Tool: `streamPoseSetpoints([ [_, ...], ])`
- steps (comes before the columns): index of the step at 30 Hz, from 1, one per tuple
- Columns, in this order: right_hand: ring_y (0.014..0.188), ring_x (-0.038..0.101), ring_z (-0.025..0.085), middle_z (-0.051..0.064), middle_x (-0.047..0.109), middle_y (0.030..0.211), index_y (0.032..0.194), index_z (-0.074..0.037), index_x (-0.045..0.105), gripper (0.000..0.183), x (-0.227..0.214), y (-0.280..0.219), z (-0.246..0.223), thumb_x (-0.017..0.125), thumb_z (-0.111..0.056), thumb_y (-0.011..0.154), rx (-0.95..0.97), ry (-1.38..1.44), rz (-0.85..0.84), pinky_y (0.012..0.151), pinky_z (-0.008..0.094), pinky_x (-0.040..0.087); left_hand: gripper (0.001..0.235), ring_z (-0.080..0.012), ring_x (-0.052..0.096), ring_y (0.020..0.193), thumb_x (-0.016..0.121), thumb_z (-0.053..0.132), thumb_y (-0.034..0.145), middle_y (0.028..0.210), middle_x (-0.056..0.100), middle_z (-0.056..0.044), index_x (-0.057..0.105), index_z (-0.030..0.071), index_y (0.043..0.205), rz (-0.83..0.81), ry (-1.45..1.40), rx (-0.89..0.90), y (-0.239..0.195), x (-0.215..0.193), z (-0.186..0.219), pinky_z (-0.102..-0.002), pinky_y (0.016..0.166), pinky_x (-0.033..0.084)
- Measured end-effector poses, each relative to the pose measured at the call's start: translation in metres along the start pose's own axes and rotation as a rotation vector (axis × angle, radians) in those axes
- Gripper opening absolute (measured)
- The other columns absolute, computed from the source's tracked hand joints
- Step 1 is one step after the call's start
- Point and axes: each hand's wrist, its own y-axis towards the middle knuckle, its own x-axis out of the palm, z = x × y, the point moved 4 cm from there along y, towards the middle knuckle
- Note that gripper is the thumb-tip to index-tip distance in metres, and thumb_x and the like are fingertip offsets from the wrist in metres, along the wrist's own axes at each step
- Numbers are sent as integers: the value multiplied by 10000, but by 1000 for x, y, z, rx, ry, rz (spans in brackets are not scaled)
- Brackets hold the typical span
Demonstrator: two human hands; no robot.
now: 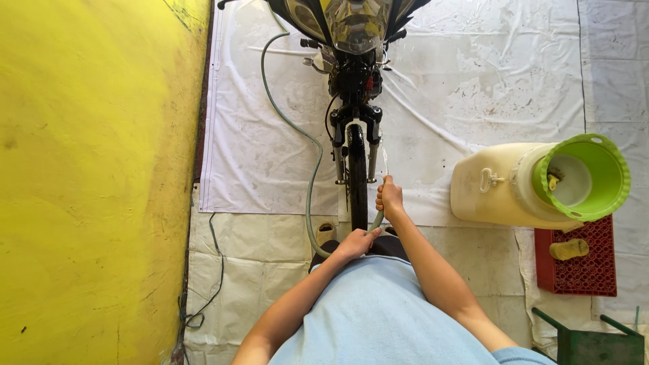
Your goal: The person uses a hose to spray water on a black motorcycle, focusing on the front wheel, forks, and handlebars. The person moves around the motorcycle to rinse different parts, including the front tire, engine area, and dashboard.
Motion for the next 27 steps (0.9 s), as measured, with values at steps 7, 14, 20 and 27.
streamPoseSetpoints([
  [7, 354, 204, 56, -69, 197, 507, 609, -178, 391, 396, 6, -5, -3, 463, -436, 902, -10, -9, -7, 322, 247, 197, 755, -297, 706, 790, 485, 820, 930, 633, 651, -106, 662, 126, 689, -8, 1, 11, 5, -1, -6, -390, 757, 539],
  [14, 290, 243, 58, -72, 261, 415, 528, -225, 358, 501, 50, -28, -13, 428, -405, 990, -172, -196, -158, 299, 221, 213, 711, -191, 543, 495, 497, 771, 978, 486, 497, -33, 586, 161, 623, 27, -162, 42, -3, -12, -19, -302, 557, 457],
  [20, 288, 241, 84, -30, 263, 395, 487, -208, 353, 555, 69, -27, -14, 439, -374, 1010, -209, -275, -185, 301, 252, 225, 708, -150, 457, 405, 491, 757, 1001, 463, 453, -23, 575, 158, 631, 56, -249, 50, -8, -24, -19, -277, 466, 390],
  [27, 307, 243, 95, -10, 246, 426, 488, -190, 338, 553, 70, -24, -11, 431, -375, 1001, -198, -282, -168, 315, 256, 224, 682, -147, 458, 420, 504, 739, 1000, 485, 454, -27, 573, 151, 662, 81, -262, 47, -19, -25, -12, -274, 470, 387],
])
